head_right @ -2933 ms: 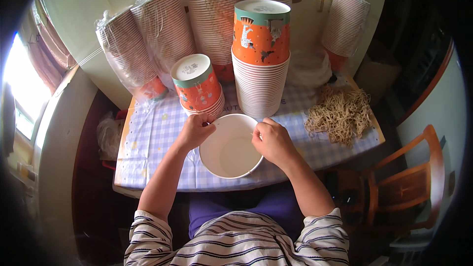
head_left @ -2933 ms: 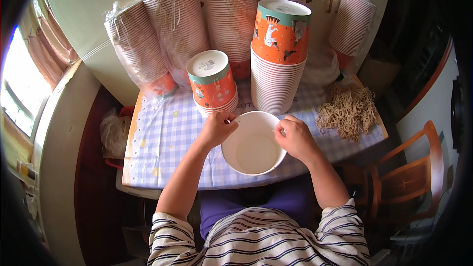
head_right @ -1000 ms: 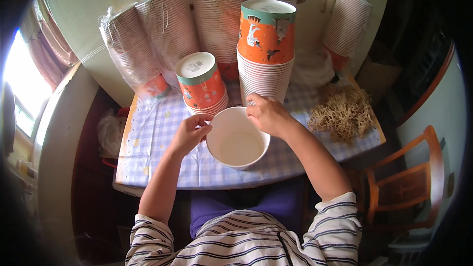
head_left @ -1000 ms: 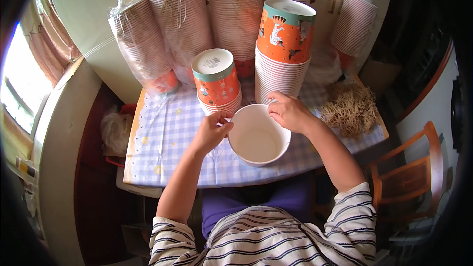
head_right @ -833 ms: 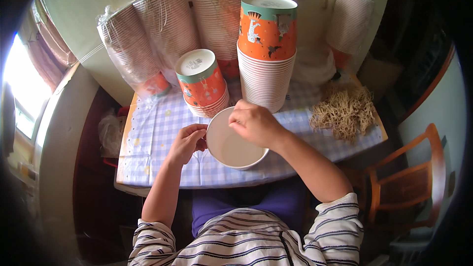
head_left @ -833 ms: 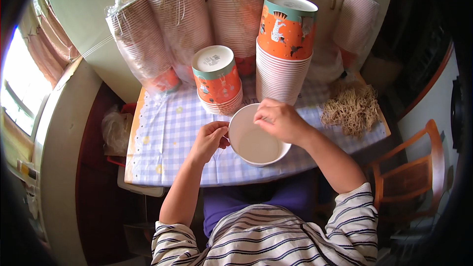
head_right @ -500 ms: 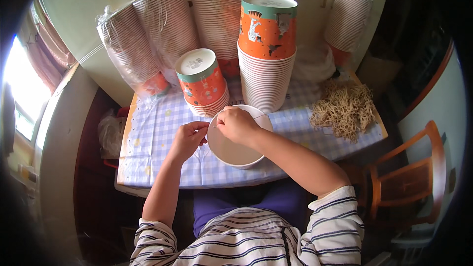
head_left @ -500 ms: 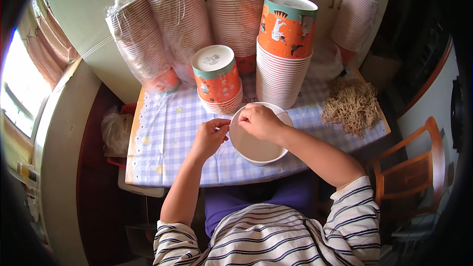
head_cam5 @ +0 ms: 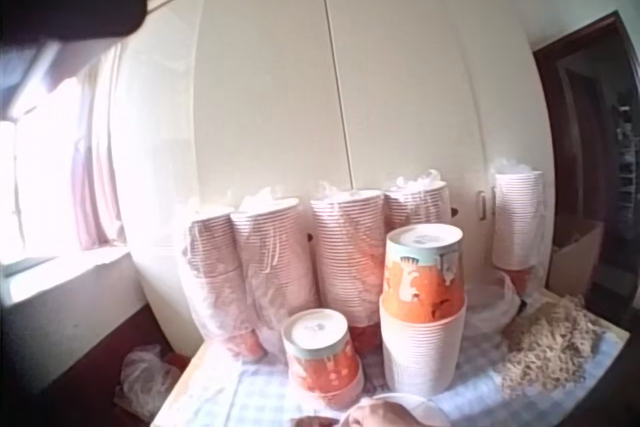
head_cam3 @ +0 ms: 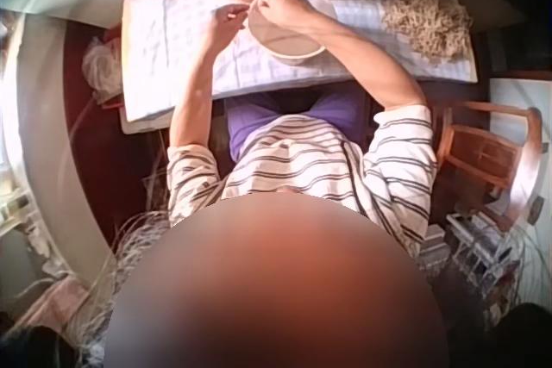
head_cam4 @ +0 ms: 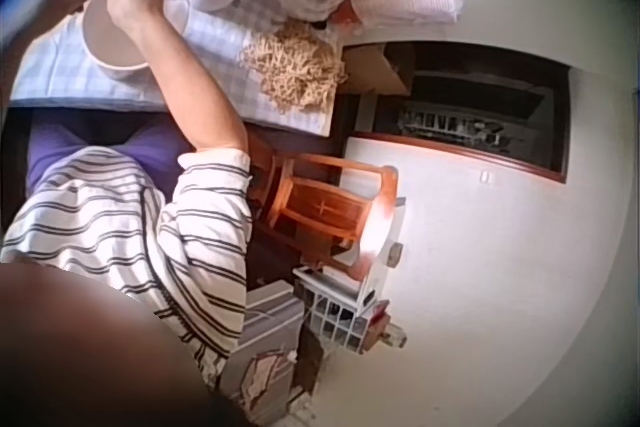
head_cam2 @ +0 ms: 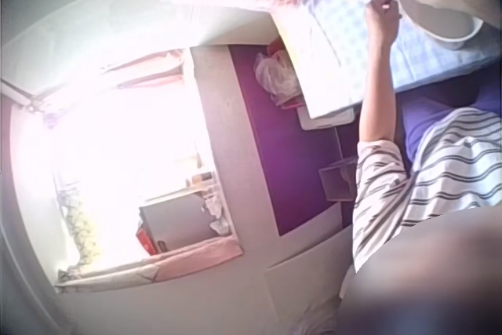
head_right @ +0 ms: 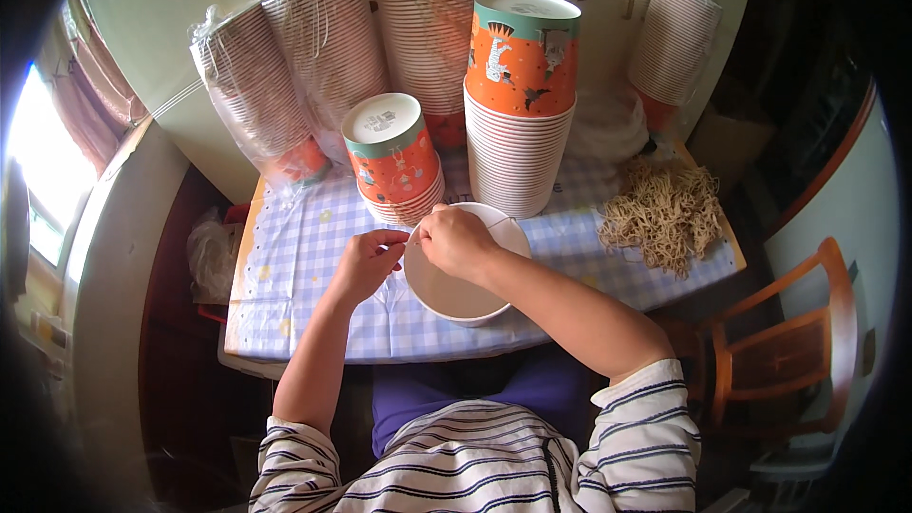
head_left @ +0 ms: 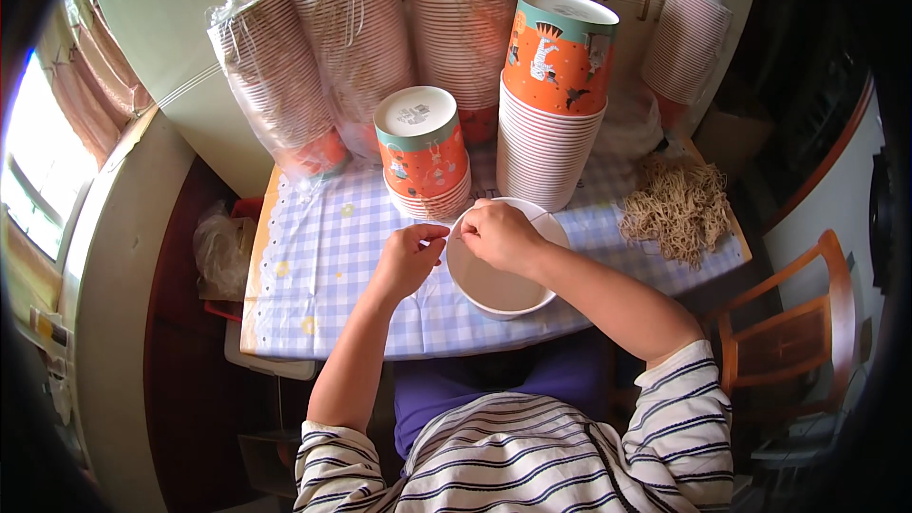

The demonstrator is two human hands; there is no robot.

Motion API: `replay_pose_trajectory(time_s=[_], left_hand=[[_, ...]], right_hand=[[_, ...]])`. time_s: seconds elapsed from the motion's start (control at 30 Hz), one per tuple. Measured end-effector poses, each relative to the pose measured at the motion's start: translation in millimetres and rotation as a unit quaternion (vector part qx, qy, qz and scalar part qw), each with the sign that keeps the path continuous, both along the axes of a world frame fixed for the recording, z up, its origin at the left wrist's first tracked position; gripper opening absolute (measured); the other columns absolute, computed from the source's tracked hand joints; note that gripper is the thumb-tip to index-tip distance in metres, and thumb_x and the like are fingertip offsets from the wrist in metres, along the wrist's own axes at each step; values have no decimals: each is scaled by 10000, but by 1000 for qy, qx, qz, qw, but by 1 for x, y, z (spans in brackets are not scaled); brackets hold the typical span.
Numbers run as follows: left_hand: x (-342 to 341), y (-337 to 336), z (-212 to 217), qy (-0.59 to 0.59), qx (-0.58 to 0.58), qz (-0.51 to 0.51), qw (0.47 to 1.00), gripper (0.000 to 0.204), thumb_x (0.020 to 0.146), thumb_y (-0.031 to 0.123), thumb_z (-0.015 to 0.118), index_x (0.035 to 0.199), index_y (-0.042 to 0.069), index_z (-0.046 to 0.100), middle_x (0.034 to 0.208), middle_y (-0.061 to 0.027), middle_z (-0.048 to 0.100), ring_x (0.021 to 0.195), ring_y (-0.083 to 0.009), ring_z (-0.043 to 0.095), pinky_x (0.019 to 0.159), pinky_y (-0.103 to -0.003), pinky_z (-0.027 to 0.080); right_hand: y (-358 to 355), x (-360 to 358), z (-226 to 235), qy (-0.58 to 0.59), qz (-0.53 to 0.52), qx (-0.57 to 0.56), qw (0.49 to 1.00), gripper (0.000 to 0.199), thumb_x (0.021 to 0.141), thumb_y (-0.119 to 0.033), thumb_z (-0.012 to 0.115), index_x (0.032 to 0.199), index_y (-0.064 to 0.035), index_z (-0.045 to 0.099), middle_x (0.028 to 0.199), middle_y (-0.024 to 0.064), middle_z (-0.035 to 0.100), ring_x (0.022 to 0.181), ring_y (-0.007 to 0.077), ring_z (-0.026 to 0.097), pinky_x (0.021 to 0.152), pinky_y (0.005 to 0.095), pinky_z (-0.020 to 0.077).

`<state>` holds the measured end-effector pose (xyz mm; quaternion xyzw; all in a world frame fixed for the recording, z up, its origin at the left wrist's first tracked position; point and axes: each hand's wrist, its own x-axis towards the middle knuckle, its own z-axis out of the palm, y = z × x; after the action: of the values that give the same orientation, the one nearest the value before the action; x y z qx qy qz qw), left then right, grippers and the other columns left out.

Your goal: Attaching strings to paper buckets for packaging.

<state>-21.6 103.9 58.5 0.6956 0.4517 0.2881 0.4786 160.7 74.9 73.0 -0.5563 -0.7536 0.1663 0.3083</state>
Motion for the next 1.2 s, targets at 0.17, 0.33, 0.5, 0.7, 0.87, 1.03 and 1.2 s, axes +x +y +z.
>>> replay_pose_trajectory(time_s=[0.17,0.33,0.5,0.7,0.87,1.03,1.2], left_hand=[[0,1,1,6,8,-23,1000,238,866,86,578,1062,-30,646,814,-54,665,678,-92,597,610,-238,492],[2,5,-1,19,21,-45,999,227,857,64,572,1054,-20,648,841,-53,670,699,-95,595,629,-241,490],[2,8,-3,47,89,-53,993,210,818,73,571,997,12,663,782,-109,667,662,-172,623,624,-309,494],[3,6,6,123,139,-67,980,160,811,104,562,881,-2,659,793,-123,661,706,-187,640,635,-327,494],[-16,-8,-10,-73,-100,-86,989,177,817,102,517,848,-29,631,756,-69,653,718,-134,610,665,-286,481],[-34,-49,-22,-164,-217,-164,948,134,834,94,510,866,8,607,829,-59,650,798,-124,593,755,-260,444],[-31,-80,-32,-225,-238,-146,934,127,869,126,532,889,25,605,927,-62,646,872,-143,587,808,-282,426]], right_hand=[[1,-2,0,24,-13,-19,999,92,748,-98,602,700,-37,652,813,155,624,780,321,619,724,415,498],[2,-1,-5,18,-10,-22,1000,81,756,-105,617,743,-48,674,825,140,631,785,299,622,715,395,498],[3,-5,-2,25,-14,-38,999,112,759,-120,597,734,-44,676,828,153,632,806,310,623,746,414,500],[5,0,-4,26,-5,-61,998,126,768,-148,608,777,-46,681,820,151,661,788,306,641,721,408,507],[-27,3,27,46,47,-202,977,366,758,-360,679,889,-18,667,875,176,670,839,294,657,754,396,508],[-82,7,41,-128,118,-133,976,511,693,-420,742,1008,-29,643,803,111,643,769,266,639,699,352,499],[-90,31,46,-84,181,-138,970,354,680,-245,699,965,-37,664,777,99,632,706,235,624,670,336,498]])
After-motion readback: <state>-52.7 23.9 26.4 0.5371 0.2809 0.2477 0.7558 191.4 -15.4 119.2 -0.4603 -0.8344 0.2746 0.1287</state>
